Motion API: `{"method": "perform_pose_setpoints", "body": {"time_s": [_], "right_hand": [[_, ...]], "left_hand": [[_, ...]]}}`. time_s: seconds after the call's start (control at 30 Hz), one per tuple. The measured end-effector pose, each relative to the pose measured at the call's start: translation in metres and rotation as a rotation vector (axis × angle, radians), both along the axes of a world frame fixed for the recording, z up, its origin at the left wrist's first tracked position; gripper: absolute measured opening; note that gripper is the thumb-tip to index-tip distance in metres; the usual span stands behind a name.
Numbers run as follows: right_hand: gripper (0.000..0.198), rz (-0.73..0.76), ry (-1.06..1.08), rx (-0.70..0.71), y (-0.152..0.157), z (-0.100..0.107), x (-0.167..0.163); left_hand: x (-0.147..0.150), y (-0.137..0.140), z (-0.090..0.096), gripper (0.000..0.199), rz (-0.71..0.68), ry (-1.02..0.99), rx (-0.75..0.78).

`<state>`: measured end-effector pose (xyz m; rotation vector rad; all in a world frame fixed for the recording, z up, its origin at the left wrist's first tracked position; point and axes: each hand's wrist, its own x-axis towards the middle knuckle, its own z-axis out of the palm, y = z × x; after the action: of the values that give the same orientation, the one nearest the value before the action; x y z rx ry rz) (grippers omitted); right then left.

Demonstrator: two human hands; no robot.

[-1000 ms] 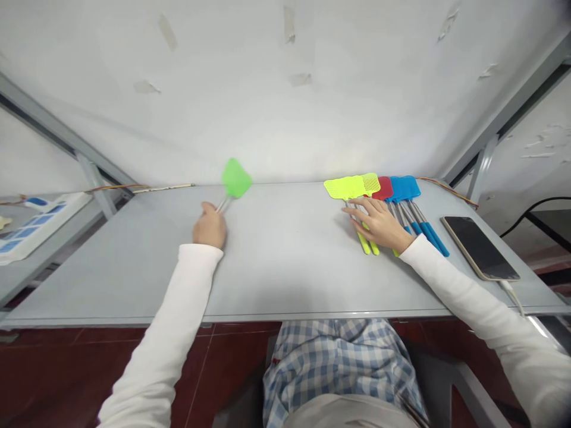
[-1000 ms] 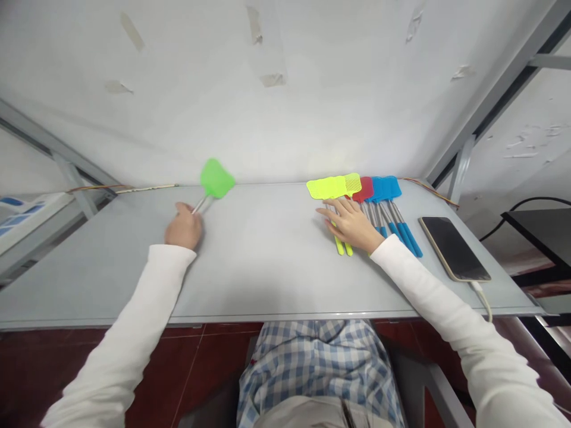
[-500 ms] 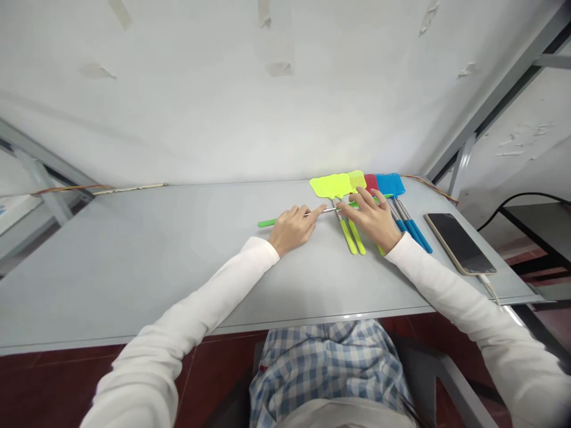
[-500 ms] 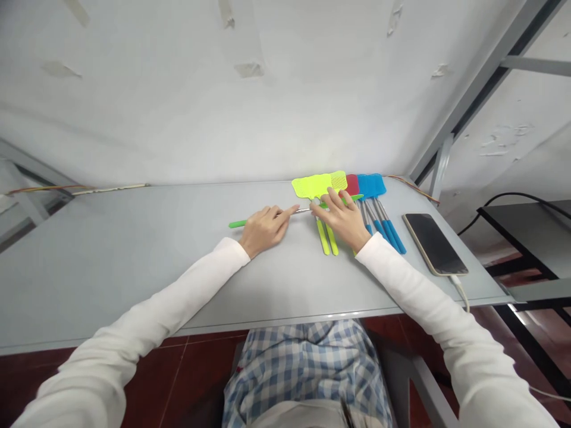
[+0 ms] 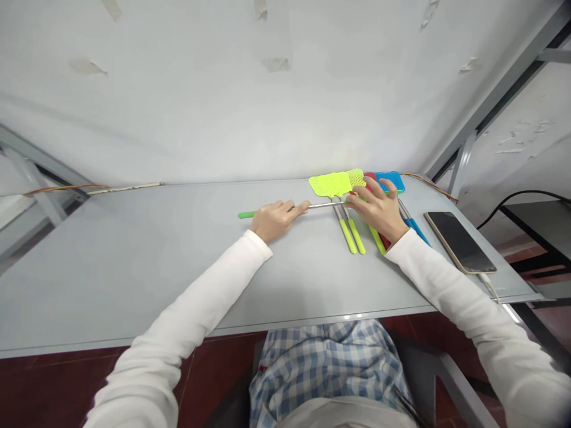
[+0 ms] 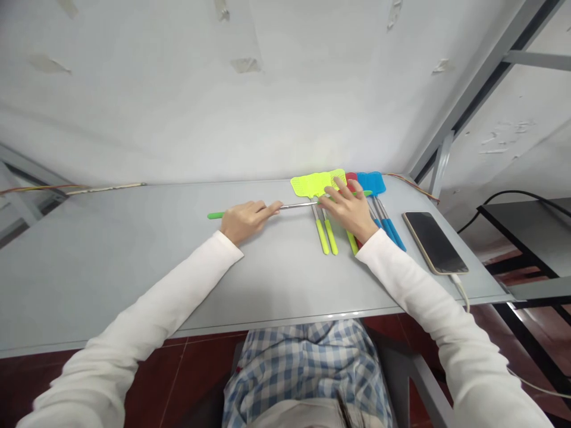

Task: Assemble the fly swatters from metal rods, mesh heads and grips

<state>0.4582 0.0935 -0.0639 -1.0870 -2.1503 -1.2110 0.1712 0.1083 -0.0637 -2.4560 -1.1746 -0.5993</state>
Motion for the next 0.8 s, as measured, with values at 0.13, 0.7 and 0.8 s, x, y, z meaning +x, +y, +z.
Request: {"method": "perform_pose_setpoints", "body": {"time_s": [0.13, 0.7, 0.8], "right_hand": [[0.016, -0.015, 0.043, -0.073, 0.001, 0.002, 0.005], [0.032, -0.184, 0.259, -0.193, 0.019, 0.016, 0.07], [0.032, -0.192, 0.289, -0.172, 0.027, 0.018, 0.094]], "left_hand": [[-0.009, 0.001, 0.004, 0.042, 0.059, -0.032, -0.017], [-0.062, -0.001, 0.017, 0.043, 0.195, -0.096, 0.007], [-0.106, 0.002, 0.014, 0.041, 0.26, -0.119, 0.031]]}}
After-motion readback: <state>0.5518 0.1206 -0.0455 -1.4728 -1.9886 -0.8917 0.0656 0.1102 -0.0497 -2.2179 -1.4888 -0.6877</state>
